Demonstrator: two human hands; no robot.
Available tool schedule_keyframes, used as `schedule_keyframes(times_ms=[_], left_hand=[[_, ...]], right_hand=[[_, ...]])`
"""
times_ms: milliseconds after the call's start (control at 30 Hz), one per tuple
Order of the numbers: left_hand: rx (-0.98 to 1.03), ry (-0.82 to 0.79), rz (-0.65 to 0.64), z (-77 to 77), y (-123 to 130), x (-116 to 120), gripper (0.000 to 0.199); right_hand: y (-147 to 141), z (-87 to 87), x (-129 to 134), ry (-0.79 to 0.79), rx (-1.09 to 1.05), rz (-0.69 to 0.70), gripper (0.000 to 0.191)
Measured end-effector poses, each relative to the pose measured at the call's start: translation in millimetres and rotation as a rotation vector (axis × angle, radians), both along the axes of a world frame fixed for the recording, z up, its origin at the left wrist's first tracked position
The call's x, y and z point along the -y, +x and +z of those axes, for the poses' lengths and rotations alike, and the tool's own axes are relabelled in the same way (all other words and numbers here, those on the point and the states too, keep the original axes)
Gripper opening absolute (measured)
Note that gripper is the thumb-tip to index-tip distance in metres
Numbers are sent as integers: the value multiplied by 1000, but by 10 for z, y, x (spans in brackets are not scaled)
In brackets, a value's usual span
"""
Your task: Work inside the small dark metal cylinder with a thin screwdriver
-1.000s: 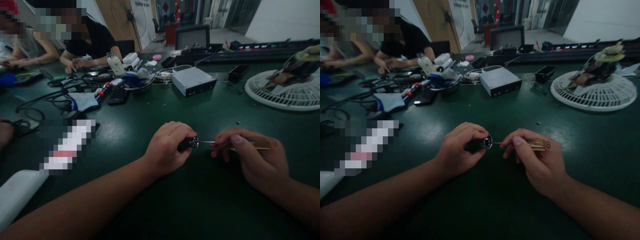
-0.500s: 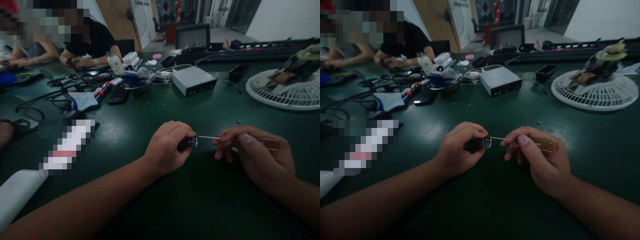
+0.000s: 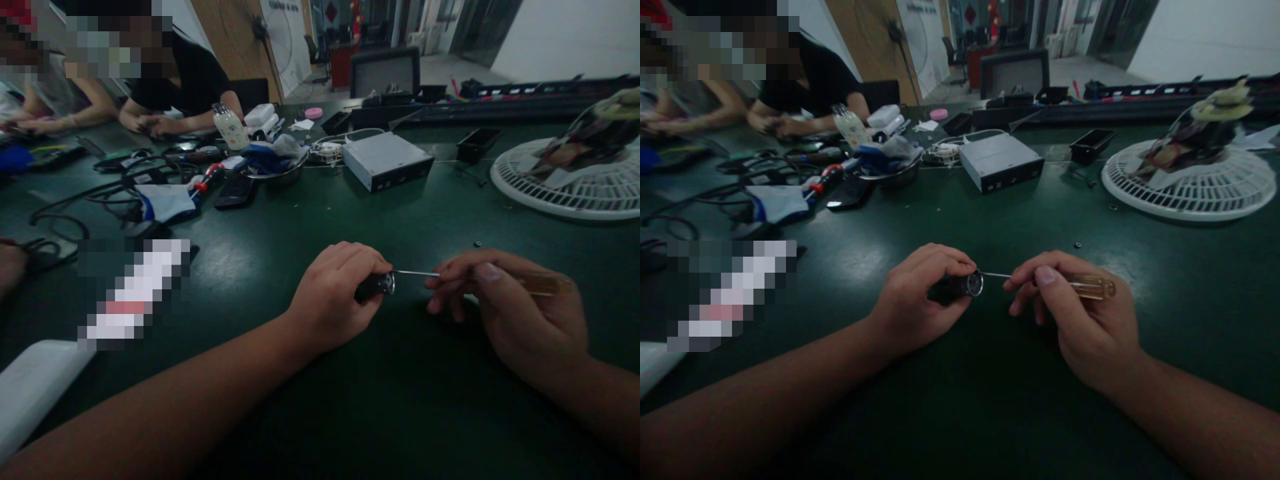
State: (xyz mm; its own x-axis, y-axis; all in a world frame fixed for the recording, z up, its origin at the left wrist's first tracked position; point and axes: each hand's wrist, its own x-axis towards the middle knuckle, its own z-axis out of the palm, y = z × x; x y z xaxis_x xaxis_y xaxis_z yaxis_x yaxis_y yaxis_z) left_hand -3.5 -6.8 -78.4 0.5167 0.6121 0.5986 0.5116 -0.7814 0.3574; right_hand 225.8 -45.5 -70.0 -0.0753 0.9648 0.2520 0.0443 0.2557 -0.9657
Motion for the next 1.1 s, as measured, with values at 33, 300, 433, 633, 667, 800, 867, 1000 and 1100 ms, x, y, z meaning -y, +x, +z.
schedule_keyframes(times_ms=[33, 300, 433, 633, 667, 800, 867, 1000, 1100], left_hand=[[0, -2, 2, -2, -2, -2, 20], [-7, 1, 6, 6, -1, 2, 24], [-7, 2, 5, 9, 0, 9, 23], [-15, -6, -5, 9, 3, 12, 23], [-13, -5, -7, 8, 3, 11, 23], [-28, -22, -6, 9, 1, 9, 22], [-38, -31, -2, 10, 0, 8, 22], [-50, -36, -11, 17, -2, 12, 22], [-48, -33, -8, 25, 0, 15, 22]], right_hand=[[6, 3, 3, -1, -6, 28, 28], [25, 3, 17, -5, 7, 55, 28], [19, -5, 7, -11, -8, 21, 28], [39, -14, 17, 20, -9, 113, 28], [33, -13, 18, 20, -4, 76, 29], [14, -1, 17, -11, 11, -10, 28], [24, -1, 18, -21, 14, 52, 27], [45, -5, 16, -27, 43, 92, 30], [41, 11, 5, -31, 49, 20, 30]])
